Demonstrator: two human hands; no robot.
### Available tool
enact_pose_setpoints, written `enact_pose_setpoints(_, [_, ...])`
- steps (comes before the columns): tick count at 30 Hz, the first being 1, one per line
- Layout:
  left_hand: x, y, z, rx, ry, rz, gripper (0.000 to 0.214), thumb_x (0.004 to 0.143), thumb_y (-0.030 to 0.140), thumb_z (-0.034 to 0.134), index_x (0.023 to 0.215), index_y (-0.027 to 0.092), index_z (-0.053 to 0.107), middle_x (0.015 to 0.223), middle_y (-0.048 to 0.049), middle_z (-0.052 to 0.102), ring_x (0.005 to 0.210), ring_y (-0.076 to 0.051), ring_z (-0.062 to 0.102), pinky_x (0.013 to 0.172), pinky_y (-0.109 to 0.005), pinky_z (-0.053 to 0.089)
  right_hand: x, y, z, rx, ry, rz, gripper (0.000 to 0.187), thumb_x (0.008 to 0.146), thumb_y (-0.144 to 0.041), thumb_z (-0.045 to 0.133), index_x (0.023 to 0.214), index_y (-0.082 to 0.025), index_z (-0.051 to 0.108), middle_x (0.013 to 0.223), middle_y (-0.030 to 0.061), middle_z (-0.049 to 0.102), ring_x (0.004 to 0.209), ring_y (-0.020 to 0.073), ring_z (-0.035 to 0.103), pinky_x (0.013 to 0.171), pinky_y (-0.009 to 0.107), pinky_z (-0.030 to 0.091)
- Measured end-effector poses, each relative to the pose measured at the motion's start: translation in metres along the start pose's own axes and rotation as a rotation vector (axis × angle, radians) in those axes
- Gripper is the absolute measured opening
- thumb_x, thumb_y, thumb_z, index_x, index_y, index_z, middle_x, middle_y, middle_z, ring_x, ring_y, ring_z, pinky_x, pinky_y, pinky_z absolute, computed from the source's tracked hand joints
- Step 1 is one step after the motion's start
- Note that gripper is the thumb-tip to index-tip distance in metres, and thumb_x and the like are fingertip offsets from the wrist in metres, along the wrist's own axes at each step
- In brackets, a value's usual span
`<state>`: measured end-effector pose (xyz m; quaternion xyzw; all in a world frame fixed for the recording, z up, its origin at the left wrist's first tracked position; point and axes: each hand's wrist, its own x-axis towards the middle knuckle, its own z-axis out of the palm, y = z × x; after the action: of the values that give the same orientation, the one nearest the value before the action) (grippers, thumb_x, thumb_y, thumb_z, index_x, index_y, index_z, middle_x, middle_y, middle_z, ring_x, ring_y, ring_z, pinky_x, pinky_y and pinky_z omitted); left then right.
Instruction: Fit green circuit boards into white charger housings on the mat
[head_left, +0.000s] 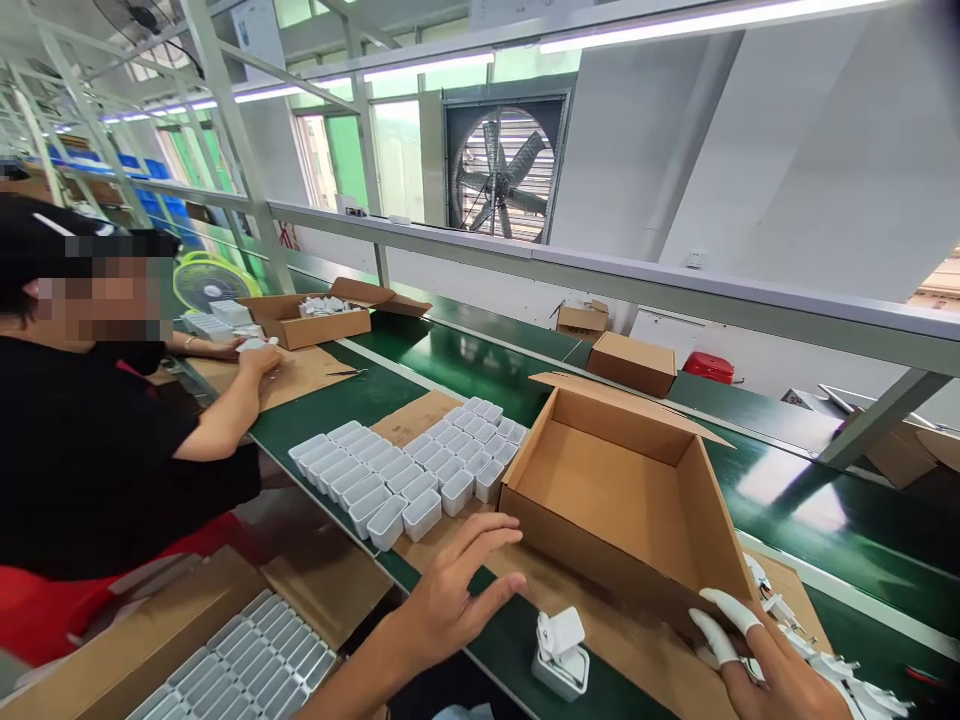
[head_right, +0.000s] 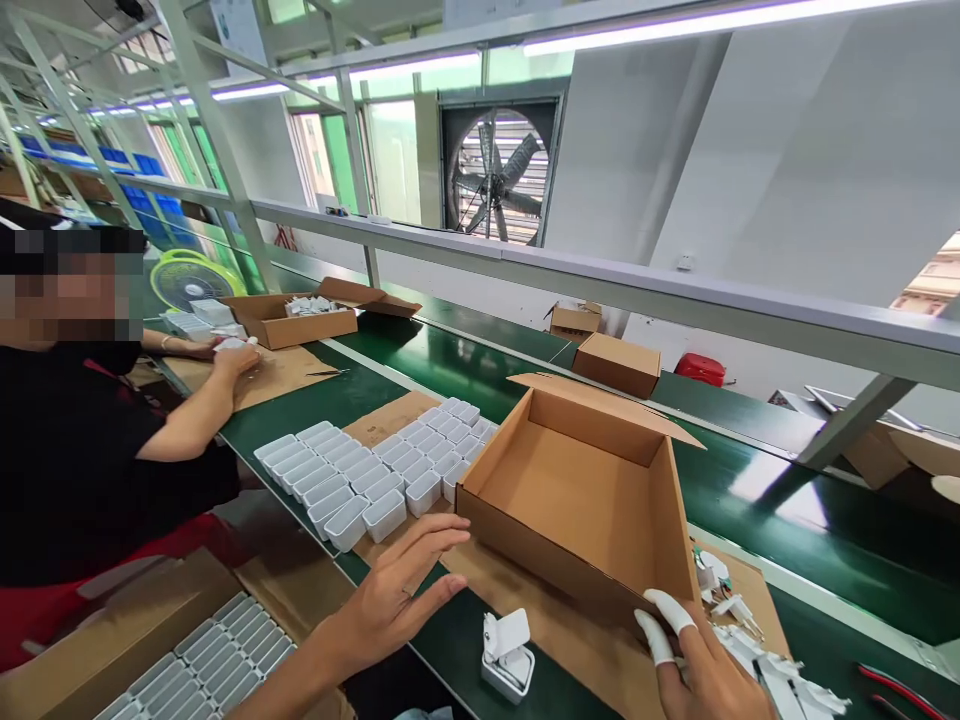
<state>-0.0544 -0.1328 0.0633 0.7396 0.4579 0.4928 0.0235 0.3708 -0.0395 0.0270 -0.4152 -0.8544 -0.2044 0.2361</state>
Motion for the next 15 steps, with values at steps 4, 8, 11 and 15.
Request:
enact_pose_setpoints(4, [0.001, -0.006, -0.008, 0.043, 0.065, -0.042, 0.037, 0.105, 0.025, 0.063, 0.142, 0.023, 0.059, 0.135, -0.0130, 0.070, 0.117, -0.022, 0.073, 0.094, -0.033, 0.066, 0.008, 0.007, 0.000, 0.023, 0.060, 0.049, 0.032, 0.096, -0.036, 0.061, 0.125, -0.028, 0.071, 0.118, 0.0034, 0.081, 0.071, 0.0217, 0.079, 0.050, 0.026, 0.060])
enact_pose_setpoints(8, [0.010, -0.012, -0.014, 0.069, 0.032, -0.033, 0.039, 0.104, 0.026, 0.065, 0.142, 0.027, 0.058, 0.138, -0.0119, 0.068, 0.119, -0.022, 0.072, 0.096, -0.034, 0.065, 0.038, -0.004, -0.019, 0.047, 0.196, 0.069, 0.033, 0.097, -0.045, 0.066, 0.126, -0.029, 0.070, 0.116, 0.0001, 0.080, 0.062, 0.0161, 0.076, 0.052, 0.024, 0.061])
enact_pose_setpoints(11, [0.027, -0.032, -0.028, 0.144, -0.029, -0.003, 0.027, 0.104, 0.030, 0.064, 0.130, 0.026, 0.066, 0.135, -0.0118, 0.070, 0.121, -0.025, 0.071, 0.103, -0.039, 0.063, 0.068, -0.017, -0.039, 0.058, 0.240, 0.079, 0.032, 0.102, -0.046, 0.062, 0.125, -0.026, 0.069, 0.102, -0.0003, 0.081, 0.061, 0.0159, 0.076, 0.053, 0.025, 0.060])
enact_pose_setpoints(15, [0.063, -0.088, -0.060, 0.363, -0.152, -0.154, 0.032, 0.106, 0.043, 0.057, 0.125, 0.022, 0.069, 0.137, -0.0140, 0.069, 0.128, -0.031, 0.067, 0.109, -0.048, 0.057, 0.105, -0.034, -0.051, 0.094, 0.319, 0.084, 0.028, 0.108, -0.045, 0.055, 0.118, -0.022, 0.069, 0.095, 0.0019, 0.081, 0.063, 0.0171, 0.076, 0.056, 0.027, 0.059])
